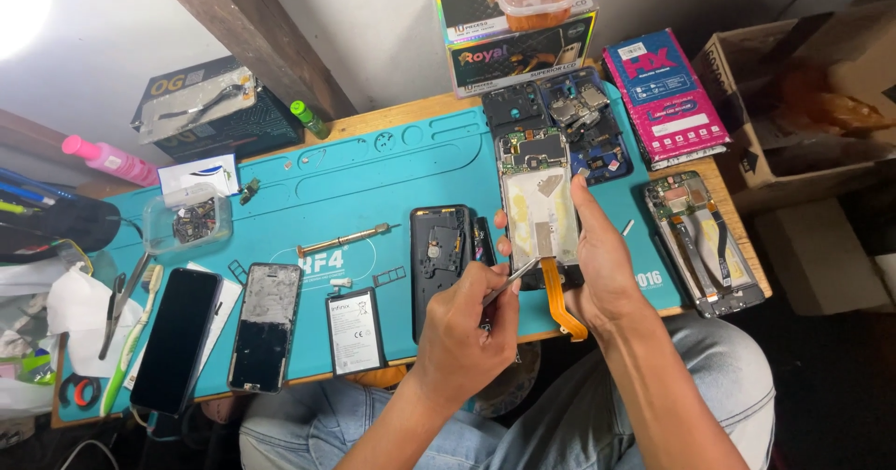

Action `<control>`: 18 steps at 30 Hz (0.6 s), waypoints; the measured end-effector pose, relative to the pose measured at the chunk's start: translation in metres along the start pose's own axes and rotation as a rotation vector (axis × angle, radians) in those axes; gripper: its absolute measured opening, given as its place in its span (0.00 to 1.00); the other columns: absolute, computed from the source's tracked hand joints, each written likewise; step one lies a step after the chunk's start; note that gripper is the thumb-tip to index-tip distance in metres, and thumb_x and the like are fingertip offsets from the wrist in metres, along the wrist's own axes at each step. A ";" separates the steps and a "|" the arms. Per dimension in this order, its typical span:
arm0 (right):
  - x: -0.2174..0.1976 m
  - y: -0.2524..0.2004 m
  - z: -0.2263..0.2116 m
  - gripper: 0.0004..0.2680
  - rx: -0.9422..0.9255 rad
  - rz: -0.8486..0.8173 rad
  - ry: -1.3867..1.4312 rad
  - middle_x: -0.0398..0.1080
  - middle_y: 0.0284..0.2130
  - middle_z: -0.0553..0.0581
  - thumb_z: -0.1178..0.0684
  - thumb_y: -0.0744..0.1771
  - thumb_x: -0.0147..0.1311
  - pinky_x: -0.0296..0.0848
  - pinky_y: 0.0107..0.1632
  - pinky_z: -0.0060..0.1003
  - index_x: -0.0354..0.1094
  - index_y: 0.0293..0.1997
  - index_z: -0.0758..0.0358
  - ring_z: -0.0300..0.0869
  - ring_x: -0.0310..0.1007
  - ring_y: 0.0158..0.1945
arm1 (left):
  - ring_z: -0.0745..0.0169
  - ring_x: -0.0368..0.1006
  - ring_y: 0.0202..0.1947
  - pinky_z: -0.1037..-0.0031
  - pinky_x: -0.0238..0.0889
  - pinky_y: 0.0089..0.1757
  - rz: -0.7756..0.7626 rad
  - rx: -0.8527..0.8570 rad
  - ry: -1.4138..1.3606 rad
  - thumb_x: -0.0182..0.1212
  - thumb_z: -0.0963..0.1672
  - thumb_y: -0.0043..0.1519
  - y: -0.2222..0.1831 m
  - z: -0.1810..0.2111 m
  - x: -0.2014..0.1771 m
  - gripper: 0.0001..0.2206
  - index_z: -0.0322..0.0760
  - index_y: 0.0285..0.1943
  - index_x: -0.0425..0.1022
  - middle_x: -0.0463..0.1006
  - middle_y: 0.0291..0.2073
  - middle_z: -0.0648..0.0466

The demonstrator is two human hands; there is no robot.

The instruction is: Disassembling a smartphone to remove internal components like the motherboard and battery using repair tools.

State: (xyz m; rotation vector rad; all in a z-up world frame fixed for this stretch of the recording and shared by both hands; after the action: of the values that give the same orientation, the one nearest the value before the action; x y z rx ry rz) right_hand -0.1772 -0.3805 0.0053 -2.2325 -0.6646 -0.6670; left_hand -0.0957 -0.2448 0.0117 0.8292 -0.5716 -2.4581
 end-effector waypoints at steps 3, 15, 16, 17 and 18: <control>0.001 -0.001 -0.003 0.27 -0.008 0.002 -0.025 0.77 0.40 0.69 0.30 0.74 0.33 0.72 0.26 0.48 0.70 0.62 0.68 0.53 0.75 0.32 | 0.62 0.71 0.23 0.75 0.71 0.29 -0.002 -0.010 -0.004 0.60 0.35 0.69 0.000 -0.001 0.002 0.08 0.31 0.40 0.64 0.74 0.26 0.50; -0.005 0.001 -0.004 0.27 0.000 -0.021 0.015 0.77 0.41 0.69 0.30 0.73 0.35 0.73 0.23 0.48 0.69 0.64 0.67 0.54 0.76 0.33 | 0.67 0.62 0.20 0.76 0.66 0.27 0.007 -0.013 -0.020 0.61 0.36 0.69 0.002 -0.002 0.007 0.10 0.34 0.39 0.62 0.70 0.23 0.52; -0.006 0.001 -0.004 0.27 0.000 -0.021 0.016 0.77 0.41 0.69 0.30 0.73 0.35 0.73 0.23 0.48 0.69 0.64 0.67 0.54 0.76 0.33 | 0.67 0.62 0.20 0.76 0.66 0.27 0.005 -0.013 -0.019 0.61 0.36 0.69 0.001 -0.001 0.007 0.10 0.34 0.39 0.62 0.70 0.23 0.52; -0.007 0.002 -0.004 0.27 0.001 -0.014 0.015 0.78 0.41 0.69 0.30 0.73 0.35 0.72 0.23 0.48 0.69 0.64 0.67 0.54 0.76 0.33 | 0.67 0.62 0.20 0.76 0.65 0.27 0.002 -0.013 -0.019 0.61 0.36 0.69 0.002 -0.001 0.007 0.10 0.34 0.39 0.62 0.69 0.23 0.53; -0.007 0.002 -0.005 0.27 0.002 -0.008 0.013 0.78 0.42 0.69 0.30 0.73 0.35 0.72 0.23 0.48 0.69 0.64 0.68 0.54 0.77 0.33 | 0.67 0.61 0.20 0.75 0.64 0.27 -0.001 -0.012 -0.019 0.61 0.36 0.70 0.003 -0.002 0.008 0.10 0.34 0.40 0.62 0.68 0.23 0.53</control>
State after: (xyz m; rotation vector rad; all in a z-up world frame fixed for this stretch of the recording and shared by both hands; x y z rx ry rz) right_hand -0.1822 -0.3874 0.0028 -2.2228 -0.6682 -0.6843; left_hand -0.0989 -0.2519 0.0087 0.8020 -0.5622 -2.4709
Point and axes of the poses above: each hand's wrist, its own y-axis towards the middle knuckle, its own x-axis out of the palm, z = x × y, the point moved 3 cm from there along y, towards the middle knuckle
